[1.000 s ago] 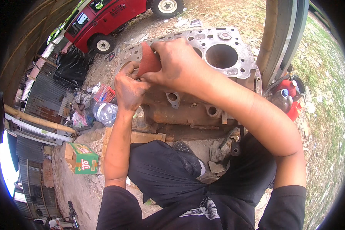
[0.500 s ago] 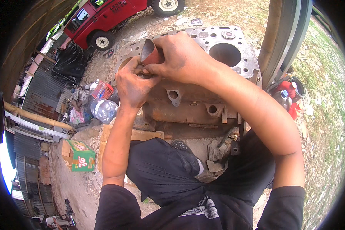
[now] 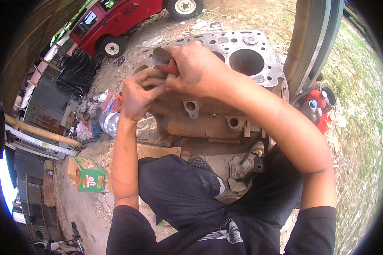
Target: The person sands the surface of a metal engine block using a sanding block. They move the sanding block across the flat top and around the cylinder openings, then wipe the surface with their hand to remove debris.
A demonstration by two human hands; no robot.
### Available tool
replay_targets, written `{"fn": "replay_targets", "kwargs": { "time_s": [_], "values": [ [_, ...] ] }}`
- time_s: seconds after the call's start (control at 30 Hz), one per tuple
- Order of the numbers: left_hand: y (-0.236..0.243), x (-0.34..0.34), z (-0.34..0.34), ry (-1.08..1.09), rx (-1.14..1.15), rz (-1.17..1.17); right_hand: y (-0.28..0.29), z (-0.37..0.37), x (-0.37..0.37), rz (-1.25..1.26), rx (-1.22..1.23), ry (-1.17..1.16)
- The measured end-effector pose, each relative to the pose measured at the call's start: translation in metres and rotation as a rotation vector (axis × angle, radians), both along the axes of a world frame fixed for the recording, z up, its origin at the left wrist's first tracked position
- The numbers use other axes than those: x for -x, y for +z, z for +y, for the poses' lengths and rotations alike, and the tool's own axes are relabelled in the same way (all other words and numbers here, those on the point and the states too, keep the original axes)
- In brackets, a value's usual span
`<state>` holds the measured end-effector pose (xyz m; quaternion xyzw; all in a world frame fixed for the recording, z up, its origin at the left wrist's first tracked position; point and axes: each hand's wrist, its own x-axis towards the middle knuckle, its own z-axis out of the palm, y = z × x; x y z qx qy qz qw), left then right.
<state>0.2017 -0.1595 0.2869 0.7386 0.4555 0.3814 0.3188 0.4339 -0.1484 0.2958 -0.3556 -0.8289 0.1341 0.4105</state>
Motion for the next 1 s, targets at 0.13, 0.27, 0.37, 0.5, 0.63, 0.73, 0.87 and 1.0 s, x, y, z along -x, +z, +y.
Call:
{"fn": "replay_targets", "kwargs": {
  "time_s": [0.13,0.27,0.37,0.5,0.63,0.73,0.87,1.0],
  "values": [
    [0.0,0.01,0.005,0.022,-0.1,-0.306,0.003,0.009,-0.011,-0.064,0.018,0.117],
    [0.002,-0.004,0.004,-0.106,-0.261,-0.318,-0.004,0.02,-0.013,-0.105,-0.012,0.18],
    [-0.009,-0.009,0.006,-0.055,-0.261,-0.322,0.001,0.018,-0.016,-0.111,0.007,0.21],
    [-0.019,-0.02,0.013,0.019,-0.299,-0.305,-0.006,0.013,-0.016,0.0,0.013,0.135],
    [-0.021,-0.019,0.004,0.059,-0.267,-0.34,-0.02,0.025,-0.011,0.022,-0.282,0.086],
    [-0.016,-0.024,-0.005,0.152,-0.246,-0.277,-0.012,0.005,-0.01,-0.05,-0.027,0.119],
    [-0.011,-0.035,-0.011,0.259,-0.343,-0.178,-0.011,-0.003,0.002,-0.112,0.056,-0.077],
    [-0.011,-0.037,-0.008,0.311,-0.387,-0.152,-0.009,0.003,0.002,-0.159,0.016,-0.1]
  ]
}}
